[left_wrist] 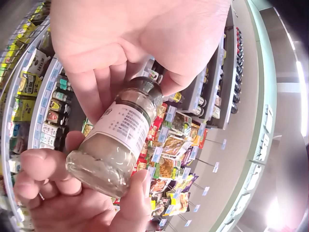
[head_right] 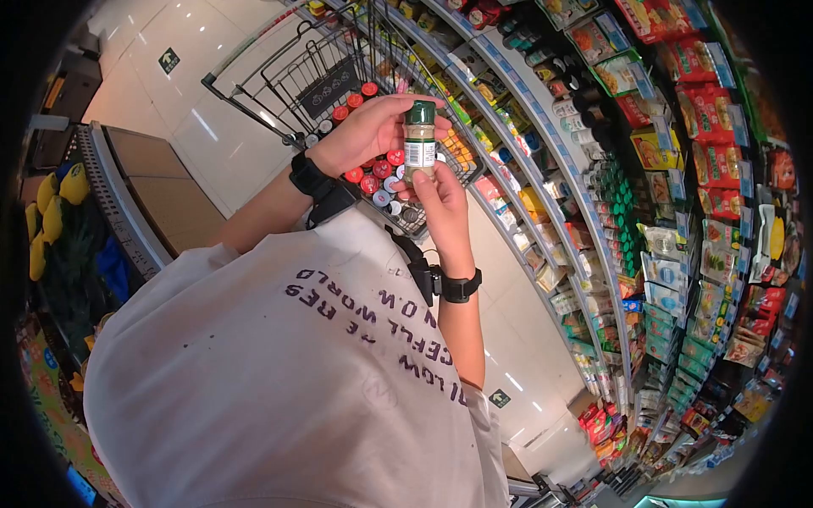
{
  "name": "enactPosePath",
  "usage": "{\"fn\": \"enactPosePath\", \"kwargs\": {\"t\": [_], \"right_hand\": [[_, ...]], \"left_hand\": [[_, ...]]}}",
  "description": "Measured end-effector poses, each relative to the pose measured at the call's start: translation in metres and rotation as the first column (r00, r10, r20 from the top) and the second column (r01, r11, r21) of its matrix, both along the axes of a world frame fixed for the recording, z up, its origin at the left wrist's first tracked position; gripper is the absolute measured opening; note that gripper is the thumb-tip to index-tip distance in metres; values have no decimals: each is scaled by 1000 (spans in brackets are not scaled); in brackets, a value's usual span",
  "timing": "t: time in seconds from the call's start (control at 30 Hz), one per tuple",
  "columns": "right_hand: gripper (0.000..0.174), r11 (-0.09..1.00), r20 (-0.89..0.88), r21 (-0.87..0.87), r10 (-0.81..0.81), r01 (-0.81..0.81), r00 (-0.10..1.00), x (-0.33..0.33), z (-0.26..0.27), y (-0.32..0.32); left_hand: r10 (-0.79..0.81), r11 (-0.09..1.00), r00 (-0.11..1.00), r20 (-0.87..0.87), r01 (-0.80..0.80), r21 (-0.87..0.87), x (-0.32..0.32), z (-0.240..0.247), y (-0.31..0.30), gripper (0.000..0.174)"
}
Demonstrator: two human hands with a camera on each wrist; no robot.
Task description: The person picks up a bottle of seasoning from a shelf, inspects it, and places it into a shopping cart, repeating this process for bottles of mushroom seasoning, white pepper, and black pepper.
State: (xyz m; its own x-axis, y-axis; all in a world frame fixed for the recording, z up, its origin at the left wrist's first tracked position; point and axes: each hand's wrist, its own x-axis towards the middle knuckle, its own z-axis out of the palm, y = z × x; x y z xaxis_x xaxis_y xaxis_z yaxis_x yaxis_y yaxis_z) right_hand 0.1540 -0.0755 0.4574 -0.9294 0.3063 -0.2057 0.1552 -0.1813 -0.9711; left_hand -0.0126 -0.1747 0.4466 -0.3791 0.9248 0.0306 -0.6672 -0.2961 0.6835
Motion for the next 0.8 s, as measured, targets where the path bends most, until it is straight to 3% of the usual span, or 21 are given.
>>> {"fn": "enactPosePath", "kwargs": {"t": [0.17,0.4,0.5,0.8], "right_hand": [[26,989,-41,80,-125,128,991,-1,-5,3],[26,985,-39,81,-152,155,988,2,-9,5],[31,987,-24,58,-146,148,989,2,-13,6],[41,945,-59,222,-234,242,970,4,-21,16]], "left_hand": [[31,997,997,-72,-36,-66,2,-2,5,44],[27,998,993,-112,-33,-59,6,4,6,44],[11,994,996,-94,-21,-105,6,-1,9,43],[-39,986,985,-167,11,-165,2,-5,9,44]]}}
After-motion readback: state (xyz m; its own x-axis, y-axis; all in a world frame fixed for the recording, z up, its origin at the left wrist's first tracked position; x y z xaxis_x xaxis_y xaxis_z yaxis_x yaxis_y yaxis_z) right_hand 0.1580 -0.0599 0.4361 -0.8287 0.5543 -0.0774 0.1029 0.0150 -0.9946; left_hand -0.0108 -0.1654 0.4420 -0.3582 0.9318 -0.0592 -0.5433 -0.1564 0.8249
